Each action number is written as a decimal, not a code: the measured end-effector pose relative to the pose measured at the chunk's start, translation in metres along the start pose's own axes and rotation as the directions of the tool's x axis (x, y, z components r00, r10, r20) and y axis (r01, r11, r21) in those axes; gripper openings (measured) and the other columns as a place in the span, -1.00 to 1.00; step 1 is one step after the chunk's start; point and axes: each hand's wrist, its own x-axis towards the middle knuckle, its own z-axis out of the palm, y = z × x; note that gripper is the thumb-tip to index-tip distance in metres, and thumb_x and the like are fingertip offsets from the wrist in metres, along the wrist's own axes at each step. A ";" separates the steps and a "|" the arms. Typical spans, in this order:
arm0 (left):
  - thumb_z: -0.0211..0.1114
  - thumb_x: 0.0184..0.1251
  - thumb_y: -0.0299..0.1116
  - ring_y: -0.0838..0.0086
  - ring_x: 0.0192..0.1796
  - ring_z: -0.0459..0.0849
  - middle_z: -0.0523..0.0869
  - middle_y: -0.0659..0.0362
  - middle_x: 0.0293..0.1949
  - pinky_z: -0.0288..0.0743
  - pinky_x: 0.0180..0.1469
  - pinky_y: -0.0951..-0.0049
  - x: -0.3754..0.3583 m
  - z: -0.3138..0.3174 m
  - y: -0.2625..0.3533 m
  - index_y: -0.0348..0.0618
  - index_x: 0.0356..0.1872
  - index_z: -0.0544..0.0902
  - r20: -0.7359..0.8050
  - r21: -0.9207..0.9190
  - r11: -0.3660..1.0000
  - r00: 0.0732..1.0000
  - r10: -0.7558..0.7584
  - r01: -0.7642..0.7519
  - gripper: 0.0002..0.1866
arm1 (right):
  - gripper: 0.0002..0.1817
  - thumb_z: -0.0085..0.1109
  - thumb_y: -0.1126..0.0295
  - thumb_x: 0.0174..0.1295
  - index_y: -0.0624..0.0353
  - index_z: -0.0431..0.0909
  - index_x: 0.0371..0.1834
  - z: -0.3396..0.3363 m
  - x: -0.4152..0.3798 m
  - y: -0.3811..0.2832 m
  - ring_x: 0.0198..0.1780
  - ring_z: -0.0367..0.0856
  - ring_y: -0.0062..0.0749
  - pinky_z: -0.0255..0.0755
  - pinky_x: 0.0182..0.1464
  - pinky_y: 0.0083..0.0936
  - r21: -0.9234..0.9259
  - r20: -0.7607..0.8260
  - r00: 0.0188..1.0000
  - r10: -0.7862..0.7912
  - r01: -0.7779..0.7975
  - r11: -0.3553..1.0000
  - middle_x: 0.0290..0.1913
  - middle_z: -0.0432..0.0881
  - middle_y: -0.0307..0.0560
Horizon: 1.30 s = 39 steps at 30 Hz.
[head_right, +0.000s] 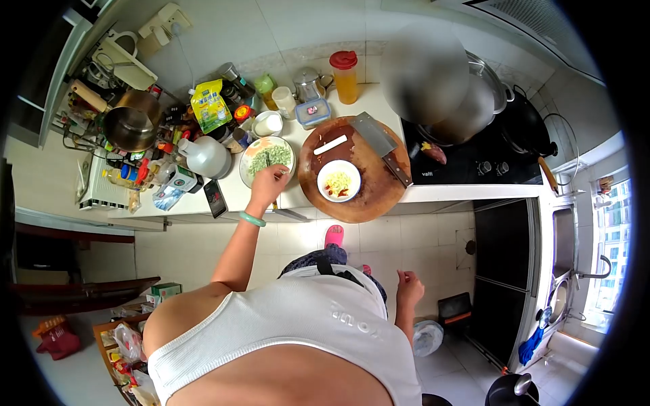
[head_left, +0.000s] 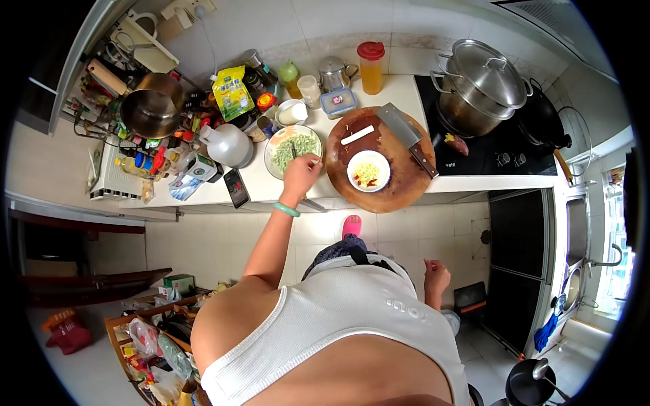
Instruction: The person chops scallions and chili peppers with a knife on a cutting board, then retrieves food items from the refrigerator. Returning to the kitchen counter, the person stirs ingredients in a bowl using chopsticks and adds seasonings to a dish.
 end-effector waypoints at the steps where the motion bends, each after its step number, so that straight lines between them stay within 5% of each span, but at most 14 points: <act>1: 0.38 0.09 -0.29 0.21 -0.45 0.69 0.72 0.09 -0.50 0.55 -0.33 0.26 0.009 -0.006 -0.010 -0.07 -0.24 0.71 -0.093 0.067 0.997 0.995 -0.023 0.029 -0.79 | -0.78 0.39 0.21 -0.01 0.04 0.69 -0.34 -0.007 0.001 -0.021 -0.36 0.65 -0.16 0.47 -0.24 -0.27 -0.181 0.069 0.990 0.121 -0.106 0.978 -0.43 0.66 -0.10; 3: 0.41 0.05 -0.29 0.17 -0.33 0.68 0.71 0.06 -0.39 0.54 -0.23 0.24 0.033 -0.023 -0.040 -0.09 -0.15 0.68 -0.290 0.137 0.987 0.956 -0.046 0.089 -0.70 | -0.74 0.42 0.24 -0.06 0.01 0.69 -0.28 -0.013 0.002 -0.043 -0.20 0.66 -0.17 0.47 -0.13 -0.23 -0.368 0.117 0.959 0.258 -0.199 0.908 -0.24 0.68 -0.09; 5: 0.45 0.00 -0.30 0.12 -0.12 0.63 0.65 -0.02 -0.19 0.51 -0.06 0.23 0.066 -0.040 -0.077 -0.14 -0.08 0.64 -0.474 0.161 0.976 0.879 -0.054 0.147 -0.60 | -0.65 0.42 0.29 -0.13 -0.04 0.67 -0.18 -0.013 0.001 -0.052 0.13 0.46 -0.09 0.31 0.13 -0.13 -0.480 0.035 0.975 -0.219 0.209 0.852 0.07 0.52 -0.11; 9: 0.54 -0.10 -0.28 0.04 0.09 0.51 0.55 -0.13 0.02 0.41 0.12 0.22 0.122 -0.053 -0.139 -0.20 -0.06 0.62 -0.670 0.188 0.966 0.742 -0.005 0.176 -0.49 | -0.58 0.42 0.32 -0.15 -0.09 0.64 -0.11 0.010 0.027 -0.057 0.25 0.27 -0.02 0.14 0.25 -0.04 -0.414 0.054 0.989 -0.140 0.150 0.898 0.16 0.40 -0.15; 13: 0.59 -0.19 -0.25 0.08 0.00 0.58 0.61 -0.07 -0.07 0.46 0.08 0.22 0.148 -0.057 -0.178 -0.22 -0.08 0.64 -0.578 0.241 0.953 0.816 -0.014 0.186 -0.44 | -0.56 0.38 0.44 -0.11 -0.02 0.59 -0.06 0.019 0.057 -0.086 0.15 0.39 -0.07 0.24 0.18 -0.09 -0.263 0.090 0.980 -0.177 0.195 0.945 0.10 0.45 -0.07; 15: 0.61 -0.21 -0.26 0.13 -0.11 0.64 0.66 0.00 -0.16 0.52 -0.02 0.27 0.154 -0.063 -0.176 -0.26 -0.13 0.65 -0.315 -0.165 0.964 0.915 -0.252 0.209 -0.46 | -0.61 0.31 0.55 -0.04 0.07 0.58 -0.07 0.018 0.066 -0.108 0.08 0.47 -0.11 0.30 0.13 -0.15 -0.172 0.078 0.972 -0.222 0.233 0.957 0.07 0.46 -0.04; 19: 0.60 -0.22 -0.32 0.19 -0.21 0.66 0.67 0.07 -0.25 0.54 -0.10 0.35 0.150 -0.068 -0.170 -0.27 -0.18 0.66 -0.425 -0.191 0.981 0.899 -0.102 0.022 -0.51 | -0.64 0.27 0.58 0.00 0.11 0.57 -0.07 0.012 0.074 -0.132 0.05 0.48 -0.08 0.33 0.12 -0.17 -0.104 0.085 0.966 -0.244 0.252 0.962 0.05 0.47 -0.02; 21: 0.60 -0.23 -0.37 0.26 -0.21 0.64 0.66 0.11 -0.26 0.53 -0.13 0.39 0.144 -0.078 -0.155 -0.24 -0.18 0.66 -0.549 -0.118 0.979 0.833 0.073 -0.163 -0.53 | -0.64 0.22 0.62 0.02 0.15 0.56 -0.06 0.003 0.077 -0.143 0.04 0.50 -0.07 0.36 0.11 -0.19 -0.064 0.073 0.951 -0.302 0.306 0.950 0.03 0.48 0.00; 24: 0.61 -0.28 -0.40 0.24 -0.21 0.61 0.64 0.12 -0.28 0.51 -0.14 0.36 0.117 -0.105 -0.069 -0.22 -0.19 0.66 -0.603 0.055 0.972 0.769 0.215 -0.228 -0.52 | -0.61 0.20 0.63 0.04 0.15 0.55 -0.01 -0.009 0.089 -0.159 0.06 0.50 -0.04 0.37 0.13 -0.20 -0.027 0.071 0.937 -0.341 0.343 0.939 0.07 0.48 0.03; 28: 0.60 -0.38 -0.36 0.23 -0.18 0.57 0.63 0.17 -0.29 0.40 -0.09 0.29 0.079 -0.101 0.014 -0.12 -0.21 0.65 -0.550 0.320 0.859 0.660 0.512 -0.399 -0.48 | -0.50 0.27 0.56 0.05 0.12 0.48 0.13 -0.023 0.097 -0.221 0.19 0.43 -0.04 0.32 0.21 -0.23 0.039 0.006 0.866 -0.499 0.499 0.866 0.16 0.46 0.03; 30: 0.58 -0.36 -0.08 0.27 -0.19 0.55 0.60 0.20 -0.32 0.31 -0.05 0.24 0.059 -0.082 0.050 -0.10 -0.24 0.64 -0.514 0.468 0.767 0.570 0.641 -0.440 -0.44 | -0.29 0.41 0.42 0.00 0.14 0.33 0.28 -0.020 0.098 -0.251 0.27 0.33 0.01 0.25 0.29 -0.22 0.061 -0.056 0.762 -0.645 0.647 0.760 0.24 0.39 0.08; 34: 0.53 -0.28 -0.01 0.32 -0.23 0.55 0.57 0.22 -0.38 0.20 0.02 0.22 0.015 -0.028 0.122 -0.10 -0.25 0.63 -0.523 0.367 0.766 0.564 0.639 -0.527 -0.46 | 0.03 0.51 0.01 -0.16 0.02 0.10 0.38 -0.005 0.104 -0.291 0.35 0.19 0.24 0.09 0.35 0.15 0.151 -0.331 0.373 -0.867 0.928 0.341 0.37 0.17 0.23; 36: 0.62 -0.37 -0.13 0.33 -0.27 0.53 0.55 0.20 -0.39 0.20 -0.05 0.28 0.002 -0.010 0.148 -0.12 -0.29 0.61 -0.535 0.279 0.737 0.538 0.652 -0.616 -0.46 | 0.05 0.54 0.12 -0.13 -0.10 0.02 0.41 -0.005 0.105 -0.305 0.34 0.22 0.23 0.14 0.33 0.16 0.232 -0.409 0.324 -0.853 0.941 0.247 0.38 0.13 0.29; 39: 0.61 -0.38 -0.16 0.32 -0.28 0.54 0.57 0.19 -0.40 0.21 -0.06 0.29 -0.014 0.013 0.169 -0.13 -0.38 0.62 -0.521 0.100 0.764 0.620 0.586 -0.638 -0.52 | 0.07 0.53 0.47 -0.18 -0.13 -0.02 0.39 0.002 0.110 -0.296 0.22 0.40 0.18 0.38 0.20 -0.01 0.295 -0.456 0.332 -0.826 0.932 0.211 0.28 0.28 0.27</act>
